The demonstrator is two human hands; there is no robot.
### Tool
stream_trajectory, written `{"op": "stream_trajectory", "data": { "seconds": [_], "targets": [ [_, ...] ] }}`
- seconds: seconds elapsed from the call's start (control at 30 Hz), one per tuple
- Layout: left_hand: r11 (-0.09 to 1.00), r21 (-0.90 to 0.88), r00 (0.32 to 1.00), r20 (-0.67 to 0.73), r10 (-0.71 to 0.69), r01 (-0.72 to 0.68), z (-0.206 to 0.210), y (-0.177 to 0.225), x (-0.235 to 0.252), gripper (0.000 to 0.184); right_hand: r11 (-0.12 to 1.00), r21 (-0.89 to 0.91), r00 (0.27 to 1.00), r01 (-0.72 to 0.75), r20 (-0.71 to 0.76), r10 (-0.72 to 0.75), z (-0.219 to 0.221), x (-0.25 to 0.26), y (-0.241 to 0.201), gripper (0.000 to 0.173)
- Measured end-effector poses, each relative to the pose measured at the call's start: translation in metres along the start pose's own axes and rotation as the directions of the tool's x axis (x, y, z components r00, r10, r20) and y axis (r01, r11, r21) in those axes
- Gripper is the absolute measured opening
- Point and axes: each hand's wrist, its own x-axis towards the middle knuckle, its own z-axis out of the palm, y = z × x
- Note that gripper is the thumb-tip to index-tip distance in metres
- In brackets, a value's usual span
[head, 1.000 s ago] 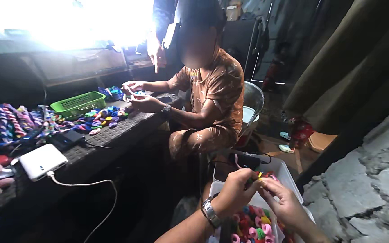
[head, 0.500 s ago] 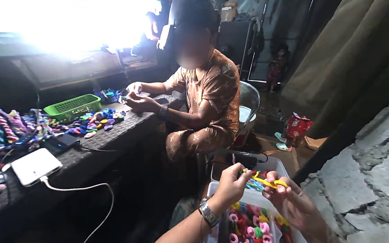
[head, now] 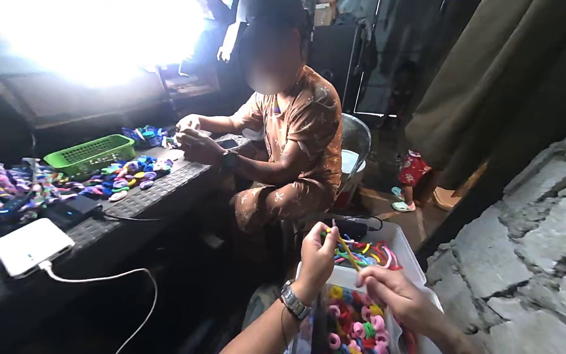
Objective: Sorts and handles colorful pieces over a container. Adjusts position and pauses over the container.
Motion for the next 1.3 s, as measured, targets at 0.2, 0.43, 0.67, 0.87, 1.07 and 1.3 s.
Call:
{"op": "stream_trajectory", "data": {
  "seconds": [0.2, 0.43, 0.67, 0.87, 1.07, 1.3],
  "targets": [
    [0.814, 0.134, 0.788, 0.381, 0.484, -0.565, 0.004, 0.002, -0.011, 0.008, 0.861, 0.348, 0.897, -0.372, -0.105, 0.43, 0.003, 0.007, -0.012, 0.05],
    [0.554, 0.133, 0.491, 0.659, 0.57, -0.822, 0.013, -0.002, -0.017, 0.014, 0.584, 0.76, 0.867, -0.284, -0.057, 0.495, -0.004, 0.011, -0.013, 0.011],
    [0.672, 0.206, 0.688, 0.399, 0.606, -0.711, 0.009, -0.003, -0.013, 0.013, 0.437, 0.898, 0.78, 0.045, -0.305, 0.547, -0.021, 0.017, -0.008, 0.033],
    [0.715, 0.279, 0.765, 0.312, 0.564, -0.641, 0.01, -0.007, -0.006, 0.012, 0.601, 0.799, 0.705, 0.014, -0.434, 0.56, -0.039, 0.055, -0.036, 0.027],
    [0.718, 0.137, 0.712, 0.348, 0.611, -0.683, 0.003, -0.004, -0.012, 0.008, 0.885, -0.383, 0.88, -0.264, -0.471, 0.059, -0.069, 0.097, -0.001, 0.015],
    [0.692, -0.043, 0.575, 0.52, 0.631, -0.721, 0.007, -0.006, -0.013, 0.021, 0.518, -0.818, 0.893, -0.247, 0.014, 0.449, -0.034, 0.168, -0.005, 0.037]
  ]
}}
